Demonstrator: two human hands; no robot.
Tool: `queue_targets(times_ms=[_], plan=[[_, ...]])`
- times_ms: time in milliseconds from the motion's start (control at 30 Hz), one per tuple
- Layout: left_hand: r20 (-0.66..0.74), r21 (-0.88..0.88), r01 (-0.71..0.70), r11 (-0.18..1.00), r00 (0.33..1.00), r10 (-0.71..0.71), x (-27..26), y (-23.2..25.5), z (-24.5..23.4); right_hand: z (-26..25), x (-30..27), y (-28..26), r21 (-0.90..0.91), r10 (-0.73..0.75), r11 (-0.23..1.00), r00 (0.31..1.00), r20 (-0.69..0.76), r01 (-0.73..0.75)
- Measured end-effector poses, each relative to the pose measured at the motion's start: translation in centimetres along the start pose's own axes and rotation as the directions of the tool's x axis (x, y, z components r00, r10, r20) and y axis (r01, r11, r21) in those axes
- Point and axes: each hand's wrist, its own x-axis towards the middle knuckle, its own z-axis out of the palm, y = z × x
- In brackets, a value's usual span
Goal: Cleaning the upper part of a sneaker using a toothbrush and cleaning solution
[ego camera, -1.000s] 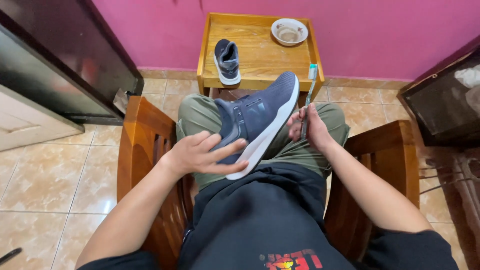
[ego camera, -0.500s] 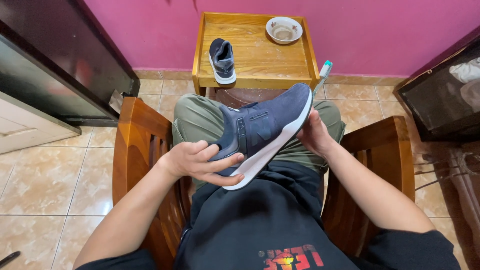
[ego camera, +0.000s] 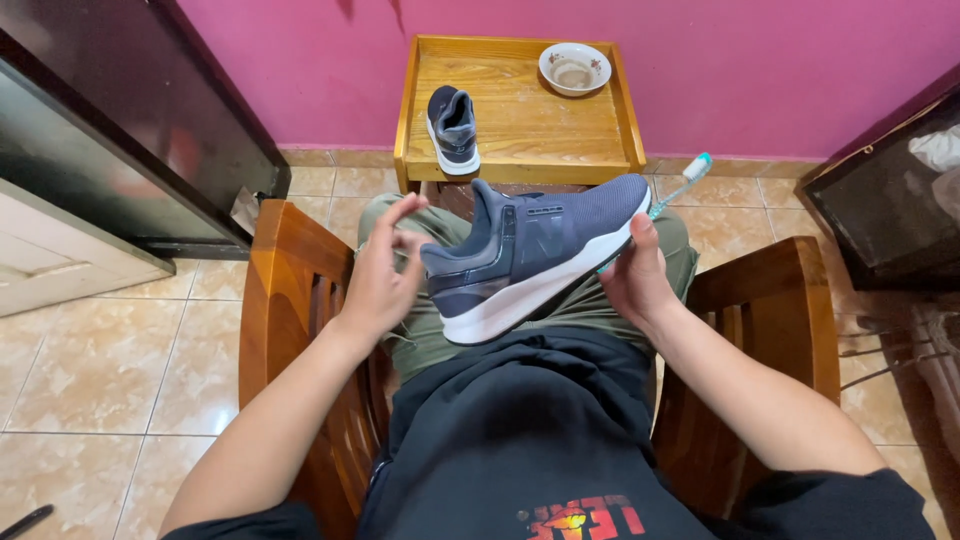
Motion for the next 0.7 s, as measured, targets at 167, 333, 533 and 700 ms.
queue_targets(times_ms=[167, 333, 533, 700], plan=[[0.231, -0.393, 0.227, 0.891, 0.962, -0.143, -1.6, -1.4, 1.2, -2.7, 0.9, 1.1, -0.078, -0.010, 0.997, 0.996, -0.093, 0.003], [0.202, -0.280, 0.172, 0.944, 0.972, -0.118, -0.6, 3.6, 2.3, 0.5, -0.3, -0.2, -0.046, 0.036, 0.998, 0.995, -0.091, -0.041], [0.090, -0.214, 0.037, 0.976, 0.996, -0.018, -0.8, 3.3, 1.8, -4.3, 1.5, 4.4, -0.066, -0.054, 0.996, 0.998, -0.017, 0.052], [0.081, -0.174, 0.012, 0.985, 0.997, 0.002, -0.7, 3.4, 1.4, -5.1, 1.5, 5.5, -0.174, -0.142, 0.973, 0.988, 0.063, 0.151]])
